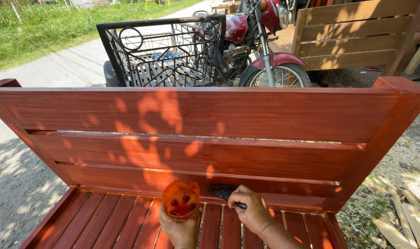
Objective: The person pours reddish-brown wood stain from a bottle into a small container, then uses a brush to apply the stain to the slats of a wooden bench. The person repeatedly dips the brush into the container and paints the bench surface.
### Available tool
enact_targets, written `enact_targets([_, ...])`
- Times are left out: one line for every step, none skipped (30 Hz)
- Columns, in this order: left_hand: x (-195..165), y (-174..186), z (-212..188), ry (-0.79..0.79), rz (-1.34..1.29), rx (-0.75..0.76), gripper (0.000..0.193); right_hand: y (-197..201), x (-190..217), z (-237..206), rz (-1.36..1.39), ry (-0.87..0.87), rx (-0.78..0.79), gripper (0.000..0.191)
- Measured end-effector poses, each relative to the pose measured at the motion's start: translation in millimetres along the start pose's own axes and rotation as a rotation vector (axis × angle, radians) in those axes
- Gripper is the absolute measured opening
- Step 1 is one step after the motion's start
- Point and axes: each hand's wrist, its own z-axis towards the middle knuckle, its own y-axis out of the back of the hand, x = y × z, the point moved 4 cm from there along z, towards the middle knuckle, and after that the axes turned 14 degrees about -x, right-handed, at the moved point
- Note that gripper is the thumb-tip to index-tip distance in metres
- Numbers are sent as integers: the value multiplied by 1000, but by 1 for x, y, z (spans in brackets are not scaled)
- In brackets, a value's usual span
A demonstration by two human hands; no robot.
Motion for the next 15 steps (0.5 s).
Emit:
enact_targets([-5, -2, -5, 7, 0, 32, 123, 6, -7, -3, -13, -22, 0, 19])
enact_targets([-11, -3, -9, 13, 2, 61, 123, 13, -14, -7, -26, -42, 2, 20])
enact_targets([-21, -2, -12, -47, 16, 54, 123, 20, -22, -11, -37, -60, 4, 20])
enact_targets([-31, -1, -15, -108, 29, 46, 124, 30, -30, -14, -50, -49, -28, 20])
enact_targets([-41, 1, -19, -168, 43, 41, 124, 42, -40, -19, -64, -40, -60, 21])
enact_targets([-47, 1, -21, -114, 11, 89, 114, 55, -50, -24, -79, -32, -93, 21])
enact_targets([-53, 2, -23, -61, -22, 137, 105, 66, -61, -27, -76, -61, -105, 21])
enact_targets([-59, 4, -26, -9, -55, 187, 96, 77, -71, -31, -74, -91, -117, 21])
enact_targets([-66, 7, -29, -8, -83, 171, 98, 89, -83, -34, -73, -121, -129, 21])
enact_targets([-74, 10, -32, -6, -113, 154, 100, 103, -93, -38, -75, -124, -145, 21])
enact_targets([-81, 13, -35, -5, -142, 138, 102, 116, -103, -42, -76, -128, -161, 21])
enact_targets([-85, 12, -40, 54, -191, 183, 96, 130, -111, -45, -76, -130, -177, 20])
enact_targets([-89, 12, -44, 112, -238, 227, 89, 142, -119, -47, -98, -120, -203, 20])
enact_targets([-91, 12, -48, 171, -281, 272, 82, 154, -126, -49, -119, -112, -226, 20])
enact_targets([-93, 12, -52, 150, -237, 272, 86, 164, -131, -51, -138, -103, -248, 19])
